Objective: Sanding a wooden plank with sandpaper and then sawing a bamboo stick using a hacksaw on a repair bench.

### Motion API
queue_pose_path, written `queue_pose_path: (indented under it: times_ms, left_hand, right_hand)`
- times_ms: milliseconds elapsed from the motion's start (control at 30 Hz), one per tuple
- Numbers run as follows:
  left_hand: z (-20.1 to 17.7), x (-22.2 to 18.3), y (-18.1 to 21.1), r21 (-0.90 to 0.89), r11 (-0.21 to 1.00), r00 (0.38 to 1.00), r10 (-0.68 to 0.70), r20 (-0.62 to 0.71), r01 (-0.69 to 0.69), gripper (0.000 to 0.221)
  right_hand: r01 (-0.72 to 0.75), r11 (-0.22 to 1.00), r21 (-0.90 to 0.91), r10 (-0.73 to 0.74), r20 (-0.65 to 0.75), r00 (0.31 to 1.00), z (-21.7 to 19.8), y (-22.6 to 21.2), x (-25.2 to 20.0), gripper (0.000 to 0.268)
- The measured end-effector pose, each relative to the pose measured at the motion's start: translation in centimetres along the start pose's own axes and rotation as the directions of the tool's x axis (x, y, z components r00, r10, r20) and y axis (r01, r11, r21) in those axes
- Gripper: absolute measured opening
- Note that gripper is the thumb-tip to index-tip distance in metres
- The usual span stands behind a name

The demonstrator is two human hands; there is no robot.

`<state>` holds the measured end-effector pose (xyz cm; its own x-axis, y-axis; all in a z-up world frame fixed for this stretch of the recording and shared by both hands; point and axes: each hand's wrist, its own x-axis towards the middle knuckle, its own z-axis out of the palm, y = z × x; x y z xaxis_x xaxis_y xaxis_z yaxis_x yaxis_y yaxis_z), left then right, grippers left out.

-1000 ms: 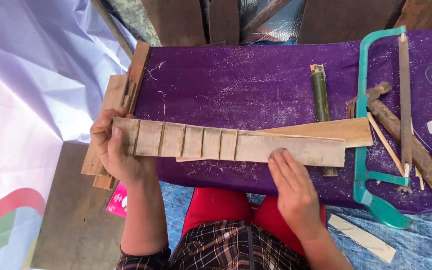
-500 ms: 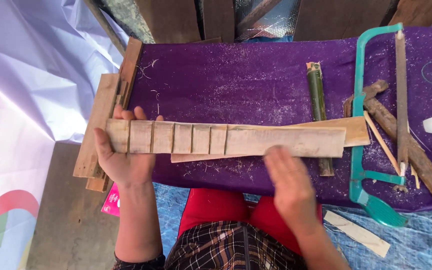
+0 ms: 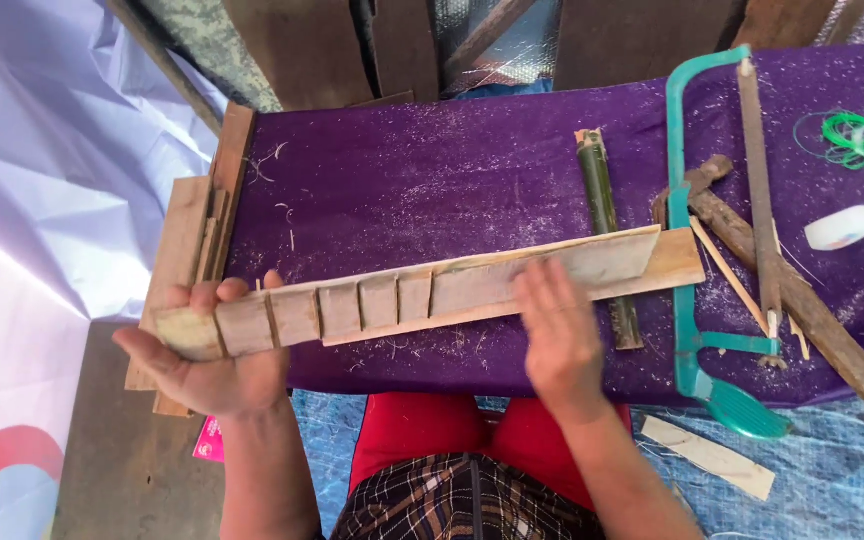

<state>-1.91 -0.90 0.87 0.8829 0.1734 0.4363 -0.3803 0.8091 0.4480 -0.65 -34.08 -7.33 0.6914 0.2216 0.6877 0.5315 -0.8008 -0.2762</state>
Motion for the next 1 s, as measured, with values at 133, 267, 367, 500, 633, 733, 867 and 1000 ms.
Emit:
queue_pose_path:
  times_ms: [133,267,367,500,633,733,867,1000]
  left_hand:
    - [-0.4,-0.2,0.0,-0.033,0.999,0.993,0.007,0.117,-0.003,0.066]
    - [-0.8,-0.7,0.4,-0.098,0.995,0.978,0.012,0.206,0.008,0.073]
    - [0.1,0.0,0.5,-0.098,0.995,0.953,0.024,0.302,0.006,0.076]
    - [-1.4,0.0,1.5,-0.088,0.994,0.916,-0.021,0.401,0.061,0.078]
    - [-3.1,-0.2,1.7,-0.087,0.994,0.920,-0.020,0.391,0.059,0.081]
    - [-2.6,1.1,1.4,-0.162,0.984,0.829,0.032,0.559,0.072,0.089]
    - [-2.8,2.0,1.5,-0.071,0.996,0.764,0.012,0.645,0.045,0.085]
    - [-1.6,1.8,1.1,-0.107,0.994,0.872,0.044,0.487,0.009,0.080]
  right_hand:
    - [-0.192,0.976,-0.098,0.183,-0.090,0.979,-1.2,5.7,0.4,0.042]
    - [-0.258,0.965,0.050,0.263,-0.143,0.954,-2.1,5.5,1.5,0.046]
    - [-0.102,0.981,0.166,0.119,-0.092,0.989,-3.6,0.2,3.3,0.048]
    - [0.037,0.960,0.276,-0.038,-0.001,0.999,-5.1,-0.7,3.8,0.041]
    - [-0.145,0.988,0.057,0.146,-0.006,0.989,-6.0,6.1,2.2,0.039]
    - [-0.361,0.932,-0.012,0.361,0.090,0.928,-7.0,6.2,1.8,0.057]
    - [-0.011,0.970,0.242,-0.008,0.079,0.997,-8.3,0.1,3.5,0.042]
    - [-0.091,0.982,0.164,0.106,-0.082,0.991,-6.6,2.7,3.0,0.043]
